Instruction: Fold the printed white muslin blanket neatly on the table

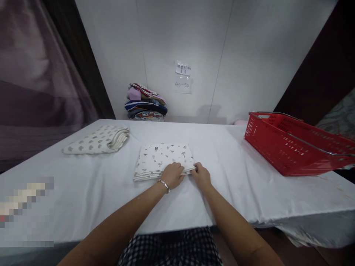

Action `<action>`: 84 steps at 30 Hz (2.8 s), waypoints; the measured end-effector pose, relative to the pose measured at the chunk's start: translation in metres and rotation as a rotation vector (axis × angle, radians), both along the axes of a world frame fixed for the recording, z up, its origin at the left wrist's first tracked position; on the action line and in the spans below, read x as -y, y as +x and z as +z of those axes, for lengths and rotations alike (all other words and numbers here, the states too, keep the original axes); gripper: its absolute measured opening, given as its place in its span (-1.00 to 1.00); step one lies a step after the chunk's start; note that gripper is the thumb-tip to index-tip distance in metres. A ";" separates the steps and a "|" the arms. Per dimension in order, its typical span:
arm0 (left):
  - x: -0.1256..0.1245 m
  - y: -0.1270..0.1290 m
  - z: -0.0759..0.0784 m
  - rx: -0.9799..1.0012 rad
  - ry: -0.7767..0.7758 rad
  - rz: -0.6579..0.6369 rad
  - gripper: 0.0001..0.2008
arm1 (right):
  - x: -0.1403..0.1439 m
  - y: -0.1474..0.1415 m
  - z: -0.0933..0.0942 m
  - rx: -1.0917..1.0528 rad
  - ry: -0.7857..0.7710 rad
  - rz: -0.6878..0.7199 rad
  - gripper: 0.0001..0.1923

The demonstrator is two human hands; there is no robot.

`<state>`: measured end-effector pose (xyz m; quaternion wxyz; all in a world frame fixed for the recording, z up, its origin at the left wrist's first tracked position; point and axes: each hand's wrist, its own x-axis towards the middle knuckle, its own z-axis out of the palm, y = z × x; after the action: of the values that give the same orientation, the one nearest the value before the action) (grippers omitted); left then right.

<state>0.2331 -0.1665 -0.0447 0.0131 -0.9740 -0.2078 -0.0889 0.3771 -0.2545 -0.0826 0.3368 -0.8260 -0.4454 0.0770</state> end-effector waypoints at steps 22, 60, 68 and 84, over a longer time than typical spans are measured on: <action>-0.004 0.009 -0.011 0.032 0.005 0.053 -0.83 | -0.002 0.007 0.006 0.028 -0.040 0.008 -0.79; -0.049 -0.103 0.004 0.114 -0.155 0.270 -0.82 | 0.000 0.006 0.003 0.022 -0.113 -0.004 -0.71; -0.043 -0.110 0.017 0.184 -0.087 0.223 -0.78 | 0.000 0.007 0.002 0.019 -0.087 0.003 -0.72; -0.039 -0.108 0.010 0.006 -0.088 0.216 -0.78 | 0.001 0.007 0.001 0.002 -0.097 -0.003 -0.70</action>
<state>0.1250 -0.1279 -0.0344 -0.0209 -0.9453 -0.3154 -0.0805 0.3844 -0.2551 -0.0814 0.2963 -0.8420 -0.4403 0.0972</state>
